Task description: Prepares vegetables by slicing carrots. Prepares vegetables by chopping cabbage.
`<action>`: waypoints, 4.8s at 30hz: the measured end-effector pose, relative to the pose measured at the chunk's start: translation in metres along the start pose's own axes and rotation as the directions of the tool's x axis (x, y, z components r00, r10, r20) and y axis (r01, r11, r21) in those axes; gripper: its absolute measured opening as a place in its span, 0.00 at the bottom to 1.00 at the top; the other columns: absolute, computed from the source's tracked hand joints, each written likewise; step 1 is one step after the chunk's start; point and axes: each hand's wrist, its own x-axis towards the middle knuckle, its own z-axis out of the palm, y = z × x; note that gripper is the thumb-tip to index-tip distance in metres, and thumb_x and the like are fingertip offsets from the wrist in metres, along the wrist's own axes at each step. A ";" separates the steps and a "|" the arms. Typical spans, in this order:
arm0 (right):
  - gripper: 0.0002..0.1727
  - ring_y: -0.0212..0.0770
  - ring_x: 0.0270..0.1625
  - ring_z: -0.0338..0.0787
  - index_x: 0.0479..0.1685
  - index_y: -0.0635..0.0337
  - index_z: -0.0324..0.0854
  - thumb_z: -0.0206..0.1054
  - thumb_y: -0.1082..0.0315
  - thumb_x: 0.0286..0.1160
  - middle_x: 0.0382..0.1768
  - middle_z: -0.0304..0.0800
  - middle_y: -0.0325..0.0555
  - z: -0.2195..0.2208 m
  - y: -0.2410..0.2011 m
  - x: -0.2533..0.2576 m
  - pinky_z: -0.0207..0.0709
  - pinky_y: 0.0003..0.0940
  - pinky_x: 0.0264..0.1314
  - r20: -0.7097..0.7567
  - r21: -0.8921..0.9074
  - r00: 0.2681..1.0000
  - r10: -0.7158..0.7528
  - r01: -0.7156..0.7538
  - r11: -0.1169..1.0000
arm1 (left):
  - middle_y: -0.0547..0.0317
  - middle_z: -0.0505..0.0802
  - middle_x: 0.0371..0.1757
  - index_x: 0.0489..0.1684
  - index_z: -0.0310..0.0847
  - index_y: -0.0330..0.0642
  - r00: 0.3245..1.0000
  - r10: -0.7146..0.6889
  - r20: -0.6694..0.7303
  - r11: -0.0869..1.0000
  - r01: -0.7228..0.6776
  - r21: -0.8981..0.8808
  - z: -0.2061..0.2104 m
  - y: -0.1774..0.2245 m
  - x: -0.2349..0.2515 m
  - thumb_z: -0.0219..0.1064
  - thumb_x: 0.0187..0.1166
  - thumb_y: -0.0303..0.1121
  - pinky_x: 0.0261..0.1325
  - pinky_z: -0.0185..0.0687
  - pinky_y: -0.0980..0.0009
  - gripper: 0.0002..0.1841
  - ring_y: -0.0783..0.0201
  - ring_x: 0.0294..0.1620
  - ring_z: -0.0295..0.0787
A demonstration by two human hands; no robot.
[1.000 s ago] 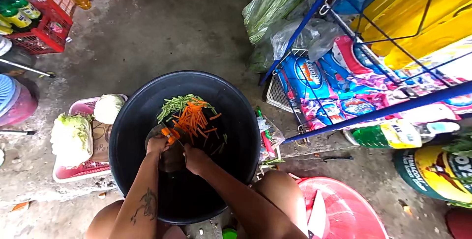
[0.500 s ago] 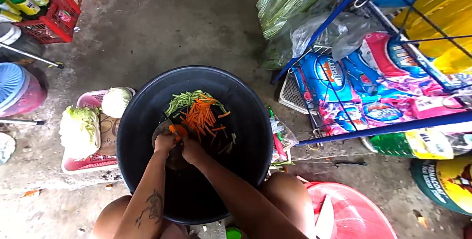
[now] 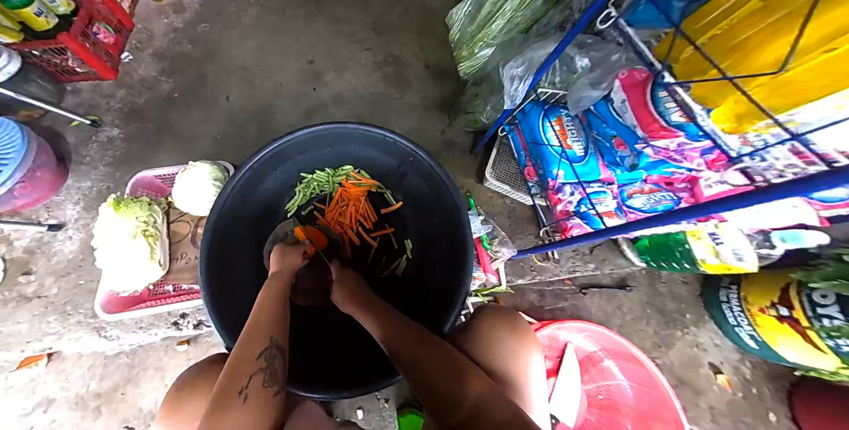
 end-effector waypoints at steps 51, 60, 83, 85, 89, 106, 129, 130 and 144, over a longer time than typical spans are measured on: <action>0.29 0.61 0.69 0.89 0.91 0.51 0.52 0.49 0.64 0.93 0.67 0.86 0.61 -0.036 -0.041 -0.051 0.82 0.62 0.67 0.033 -0.132 0.996 0.078 -0.073 0.989 | 0.41 0.89 0.64 0.70 0.78 0.32 0.998 -0.003 0.057 0.994 0.009 -0.112 -0.008 0.001 -0.005 0.62 0.88 0.31 0.62 0.86 0.60 0.17 0.55 0.58 0.90; 0.32 0.59 0.71 0.87 0.90 0.54 0.52 0.54 0.70 0.86 0.69 0.84 0.60 -0.047 -0.060 -0.031 0.82 0.60 0.67 0.059 -0.148 0.995 0.077 -0.067 0.987 | 0.43 0.89 0.59 0.67 0.79 0.31 0.998 0.002 0.060 0.994 0.005 -0.112 -0.009 0.004 -0.006 0.61 0.88 0.30 0.56 0.86 0.63 0.15 0.58 0.50 0.89; 0.31 0.59 0.71 0.87 0.91 0.53 0.52 0.51 0.68 0.90 0.70 0.84 0.60 -0.043 -0.062 -0.018 0.81 0.60 0.69 0.047 -0.157 0.997 0.064 -0.056 0.986 | 0.41 0.88 0.66 0.71 0.80 0.37 0.998 0.011 0.064 0.994 -0.017 0.105 -0.017 0.001 -0.004 0.61 0.90 0.41 0.67 0.82 0.48 0.20 0.47 0.64 0.87; 0.30 0.59 0.70 0.89 0.92 0.52 0.50 0.49 0.65 0.93 0.68 0.85 0.60 -0.030 -0.053 -0.013 0.82 0.59 0.68 0.017 -0.145 0.998 0.062 -0.059 0.988 | 0.40 0.89 0.64 0.68 0.82 0.36 0.997 0.033 0.066 0.975 -0.046 0.218 -0.019 0.002 -0.001 0.62 0.89 0.43 0.65 0.82 0.48 0.21 0.48 0.61 0.88; 0.30 0.58 0.67 0.91 0.94 0.50 0.47 0.45 0.62 0.95 0.64 0.88 0.60 -0.006 -0.046 -0.007 0.83 0.57 0.68 -0.026 -0.107 0.995 0.095 -0.097 0.990 | 0.38 0.88 0.69 0.67 0.84 0.35 0.990 0.122 0.076 0.902 -0.142 0.407 -0.027 0.005 -0.003 0.66 0.86 0.44 0.79 0.71 0.41 0.22 0.42 0.74 0.82; 0.29 0.58 0.68 0.90 0.94 0.47 0.48 0.44 0.64 0.95 0.65 0.89 0.58 -0.009 -0.050 -0.002 0.84 0.56 0.66 -0.030 -0.213 0.994 0.107 -0.111 0.971 | 0.42 0.93 0.55 0.55 0.88 0.35 0.994 0.096 0.047 0.939 -0.106 0.328 -0.022 -0.002 0.006 0.67 0.82 0.39 0.67 0.80 0.46 0.16 0.49 0.57 0.90; 0.26 0.59 0.67 0.90 0.87 0.58 0.60 0.47 0.58 0.96 0.63 0.88 0.63 -0.014 -0.012 0.012 0.81 0.57 0.70 -0.039 -0.062 0.992 -0.121 0.118 0.991 | 0.46 0.92 0.56 0.69 0.81 0.38 0.998 0.049 0.029 0.985 -0.053 0.165 -0.021 -0.004 -0.005 0.62 0.87 0.42 0.56 0.88 0.58 0.20 0.58 0.48 0.93; 0.26 0.59 0.66 0.91 0.87 0.59 0.60 0.47 0.58 0.97 0.61 0.89 0.63 -0.016 -0.012 0.005 0.82 0.56 0.69 -0.067 -0.048 0.990 -0.122 0.119 0.992 | 0.45 0.92 0.58 0.70 0.80 0.38 0.996 0.071 0.046 0.984 -0.077 0.158 -0.020 -0.004 -0.006 0.61 0.89 0.42 0.58 0.88 0.57 0.21 0.57 0.50 0.93; 0.29 0.57 0.50 0.94 0.92 0.53 0.53 0.47 0.56 0.97 0.61 0.87 0.63 -0.059 0.022 -0.049 0.87 0.54 0.55 -0.129 0.244 0.978 0.162 -0.127 0.961 | 0.29 0.56 0.91 0.90 0.63 0.52 0.986 0.157 -0.059 0.616 -0.051 0.786 0.045 0.049 -0.023 0.69 0.77 0.61 0.65 0.83 0.38 0.42 0.26 0.76 0.75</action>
